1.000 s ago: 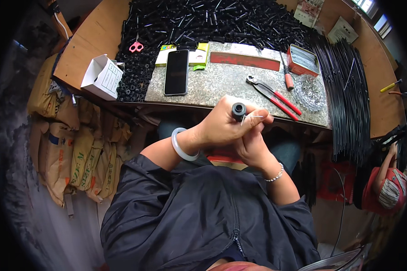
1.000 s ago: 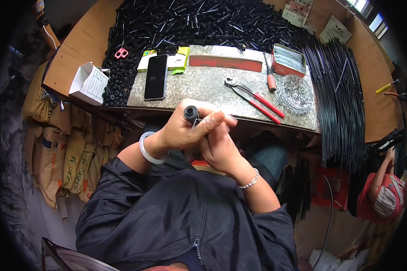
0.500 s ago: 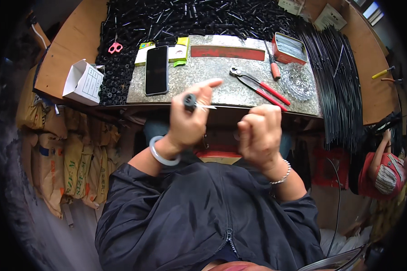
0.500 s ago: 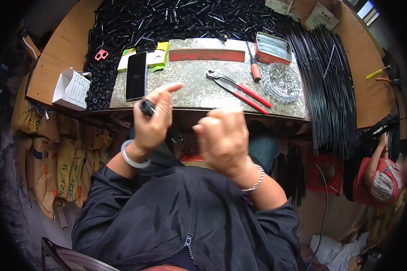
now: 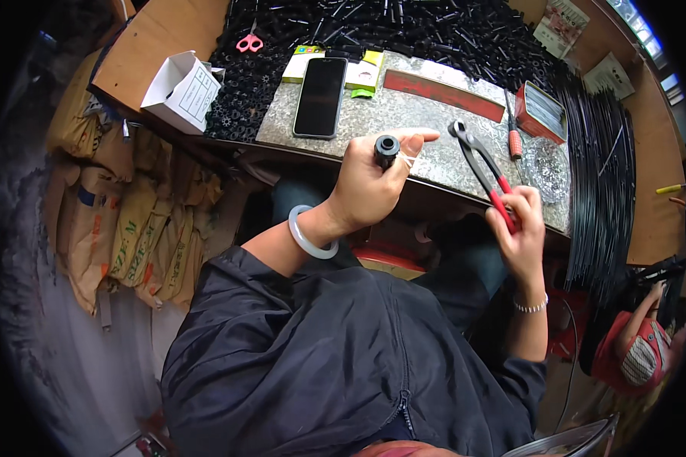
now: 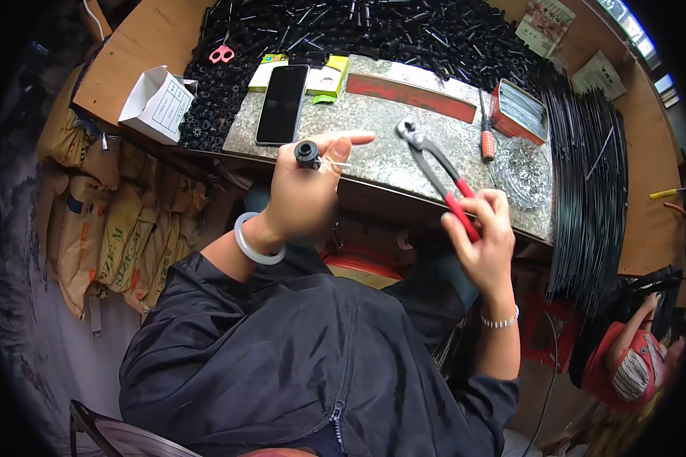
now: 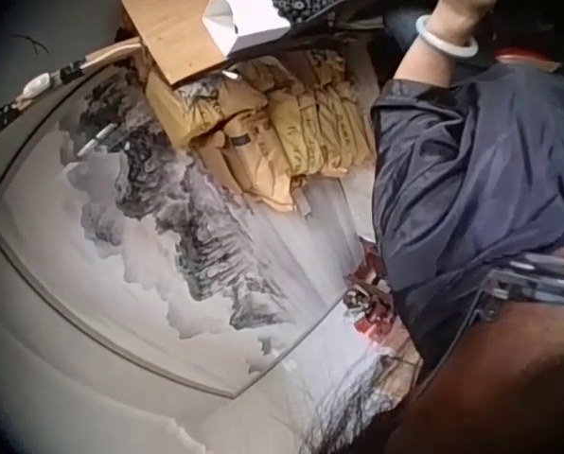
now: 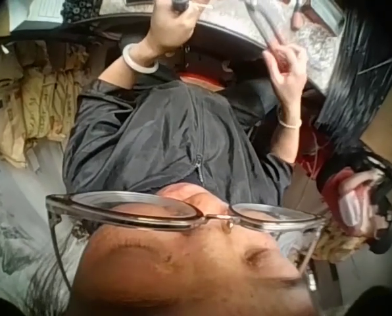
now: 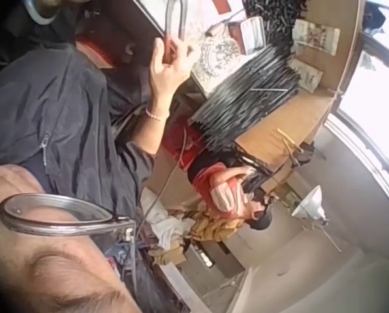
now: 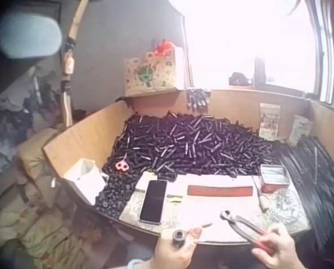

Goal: The worker is assembling industrial cable components by inserting wires into connectors and using hand tools for crimping.

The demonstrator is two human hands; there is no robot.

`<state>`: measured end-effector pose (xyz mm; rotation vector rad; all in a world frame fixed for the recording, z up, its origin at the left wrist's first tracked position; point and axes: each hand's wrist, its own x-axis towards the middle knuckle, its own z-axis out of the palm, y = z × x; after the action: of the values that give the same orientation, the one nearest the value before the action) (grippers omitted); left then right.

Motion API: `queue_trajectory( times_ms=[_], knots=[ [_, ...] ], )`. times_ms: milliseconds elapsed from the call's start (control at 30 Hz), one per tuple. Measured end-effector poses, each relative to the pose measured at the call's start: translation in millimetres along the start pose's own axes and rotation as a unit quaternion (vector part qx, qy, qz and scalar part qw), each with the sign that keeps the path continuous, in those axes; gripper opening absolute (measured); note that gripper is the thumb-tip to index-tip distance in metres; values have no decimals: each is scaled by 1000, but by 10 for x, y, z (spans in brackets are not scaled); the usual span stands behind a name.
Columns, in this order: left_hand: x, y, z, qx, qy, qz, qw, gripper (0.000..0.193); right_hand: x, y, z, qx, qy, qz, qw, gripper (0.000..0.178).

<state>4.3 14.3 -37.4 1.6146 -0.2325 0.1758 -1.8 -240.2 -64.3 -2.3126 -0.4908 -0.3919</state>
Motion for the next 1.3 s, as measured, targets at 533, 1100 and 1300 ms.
queue_trajectory(
  times_ms=[533,1100,1300],
  knots=[
    [69,-46,45,41,52,23,998,26,-69,-759,-407,-380,81,-203,899,30],
    [-68,29,102,17,-28,67,997,28,-150,-712,-327,417,-464,323,712,47],
    [-79,-40,92,48,-46,90,994,25,-243,-587,-265,52,-162,-129,977,54]
  ],
)
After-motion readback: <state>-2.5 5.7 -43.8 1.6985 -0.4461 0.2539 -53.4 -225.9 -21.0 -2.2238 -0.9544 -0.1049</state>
